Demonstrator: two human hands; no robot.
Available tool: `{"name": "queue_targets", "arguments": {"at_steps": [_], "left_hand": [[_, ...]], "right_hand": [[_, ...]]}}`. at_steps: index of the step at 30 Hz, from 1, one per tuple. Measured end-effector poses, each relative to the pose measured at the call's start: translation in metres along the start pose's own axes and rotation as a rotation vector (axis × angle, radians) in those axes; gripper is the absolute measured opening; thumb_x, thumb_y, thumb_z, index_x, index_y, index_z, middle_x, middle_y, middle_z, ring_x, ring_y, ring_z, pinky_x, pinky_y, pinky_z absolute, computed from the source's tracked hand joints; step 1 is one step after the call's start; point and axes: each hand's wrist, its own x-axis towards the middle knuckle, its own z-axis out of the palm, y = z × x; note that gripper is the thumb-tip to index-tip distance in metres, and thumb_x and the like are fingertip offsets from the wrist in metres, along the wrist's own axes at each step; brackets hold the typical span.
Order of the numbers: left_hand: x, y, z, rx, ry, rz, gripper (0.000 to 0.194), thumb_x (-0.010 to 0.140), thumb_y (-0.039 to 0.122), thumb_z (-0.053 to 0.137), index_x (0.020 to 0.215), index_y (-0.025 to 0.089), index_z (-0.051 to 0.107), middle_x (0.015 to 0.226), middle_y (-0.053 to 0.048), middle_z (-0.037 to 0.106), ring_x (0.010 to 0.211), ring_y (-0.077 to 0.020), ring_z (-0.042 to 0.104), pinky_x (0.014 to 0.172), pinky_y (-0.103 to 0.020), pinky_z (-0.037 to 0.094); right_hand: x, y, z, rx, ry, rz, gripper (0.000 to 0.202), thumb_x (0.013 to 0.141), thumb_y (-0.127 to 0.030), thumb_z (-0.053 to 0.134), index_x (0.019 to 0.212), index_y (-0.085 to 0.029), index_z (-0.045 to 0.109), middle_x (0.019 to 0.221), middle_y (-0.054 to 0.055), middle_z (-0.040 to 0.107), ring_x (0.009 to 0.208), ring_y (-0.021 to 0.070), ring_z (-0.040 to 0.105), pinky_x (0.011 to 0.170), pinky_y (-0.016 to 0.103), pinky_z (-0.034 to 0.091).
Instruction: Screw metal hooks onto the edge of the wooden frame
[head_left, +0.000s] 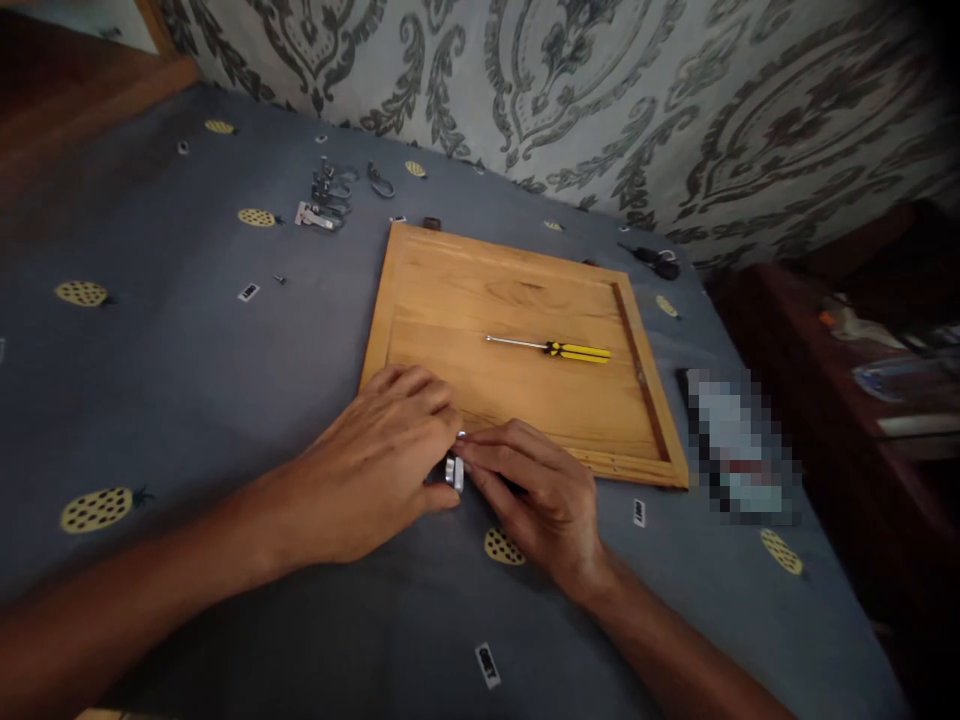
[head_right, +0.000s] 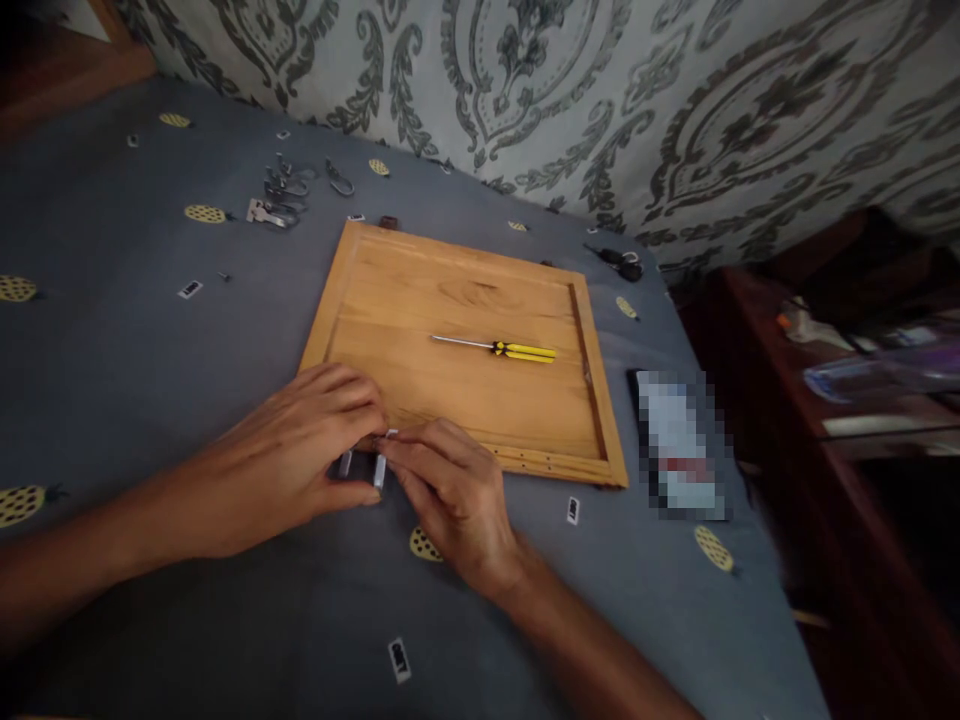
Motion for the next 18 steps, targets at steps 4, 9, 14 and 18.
{"name": "queue_targets", "arguments": {"at_steps": [4,9,14,18], "left_hand": [[-0.0002,-0.0004,0.0005,-0.003,0.007,-0.001,0.029,0.084,0.028,0.083,0.085,0.018,0.057,0.097,-0.002,0.061,0.102,-0.024,0.054,0.094,-0.042,0.044],[0.0002,-0.0001,0.0012,-0.006,-0.002,-0.014,0.03,0.082,0.027,0.086,0.086,0.017,0.058,0.098,-0.002,0.061,0.103,-0.024,0.054,0.094,-0.041,0.043],[0.0016,0.001,0.0005,0.004,-0.015,-0.015,0.035,0.078,0.028,0.09,0.086,0.016,0.058,0.099,-0.003,0.061,0.103,-0.0247,0.054,0.094,-0.042,0.043],[0.002,0.001,-0.0001,0.014,-0.015,-0.011,0.034,0.079,0.029,0.089,0.086,0.016,0.058,0.098,-0.003,0.06,0.103,-0.0253,0.055,0.094,-0.042,0.044]], "right_hand": [[0.0013,-0.0013,0.0022,-0.012,0.016,0.029,0.018,0.093,-0.006,0.066,0.098,-0.021,0.075,0.088,0.004,0.076,0.077,0.0143,0.072,0.068,0.026,0.06],[0.0021,-0.0032,0.0039,-0.041,0.03,0.058,0.015,0.094,-0.008,0.066,0.094,-0.021,0.073,0.083,0.003,0.075,0.074,0.015,0.072,0.066,0.028,0.059],[0.0023,-0.0028,0.0036,-0.035,0.022,0.043,0.014,0.095,-0.01,0.065,0.096,-0.02,0.074,0.083,0.003,0.074,0.074,0.0139,0.071,0.066,0.027,0.059],[0.0019,-0.0034,0.0023,-0.029,0.004,0.05,0.015,0.095,-0.01,0.065,0.101,-0.022,0.073,0.081,0.002,0.072,0.072,0.0134,0.069,0.064,0.027,0.057]]}}
